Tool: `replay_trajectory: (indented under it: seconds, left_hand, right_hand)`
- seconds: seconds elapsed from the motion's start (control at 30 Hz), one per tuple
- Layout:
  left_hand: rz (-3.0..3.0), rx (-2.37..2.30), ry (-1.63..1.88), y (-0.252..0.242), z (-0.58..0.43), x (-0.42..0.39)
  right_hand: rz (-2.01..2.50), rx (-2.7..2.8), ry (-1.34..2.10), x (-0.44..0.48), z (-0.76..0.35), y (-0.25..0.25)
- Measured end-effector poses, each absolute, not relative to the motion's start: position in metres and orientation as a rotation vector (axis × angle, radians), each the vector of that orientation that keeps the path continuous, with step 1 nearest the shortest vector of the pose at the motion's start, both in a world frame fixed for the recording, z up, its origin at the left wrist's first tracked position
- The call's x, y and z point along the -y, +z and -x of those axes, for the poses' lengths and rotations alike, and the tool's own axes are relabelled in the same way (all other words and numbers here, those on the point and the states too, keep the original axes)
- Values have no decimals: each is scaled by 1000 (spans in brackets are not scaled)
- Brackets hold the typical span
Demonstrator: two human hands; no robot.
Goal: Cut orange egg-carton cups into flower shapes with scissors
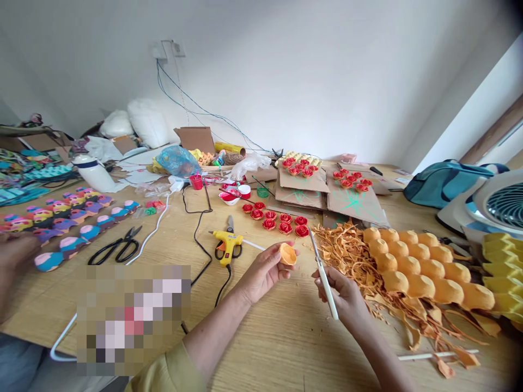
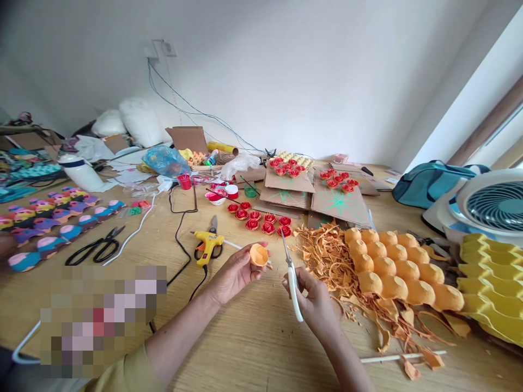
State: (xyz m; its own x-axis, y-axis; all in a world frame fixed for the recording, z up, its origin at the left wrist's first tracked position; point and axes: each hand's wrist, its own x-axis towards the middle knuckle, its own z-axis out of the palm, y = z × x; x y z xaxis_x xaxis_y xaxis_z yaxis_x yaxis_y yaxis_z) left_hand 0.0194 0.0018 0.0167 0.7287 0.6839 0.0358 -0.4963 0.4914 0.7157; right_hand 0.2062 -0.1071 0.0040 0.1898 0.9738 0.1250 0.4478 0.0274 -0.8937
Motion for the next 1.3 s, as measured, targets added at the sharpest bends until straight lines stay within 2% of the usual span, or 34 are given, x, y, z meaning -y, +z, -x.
replay_trajectory:
  seconds: [0.27,0.7,0.93,1.3]
  left_hand:
    - [-560,-189,586,20,-15,-3]
    - [-562,-264,639,12,-20,-6]
    - [-712,-308,567,7,-26,2]
    - [-892,-409,507,6,-33,16]
  right_hand:
    - [1490,1433,761,111,-205,15]
    - [1427,1445,676,109,-208,3]
    - [1355,1376,484,110,-200,-2]
    - [1172,1265,669,109,-189,-3]
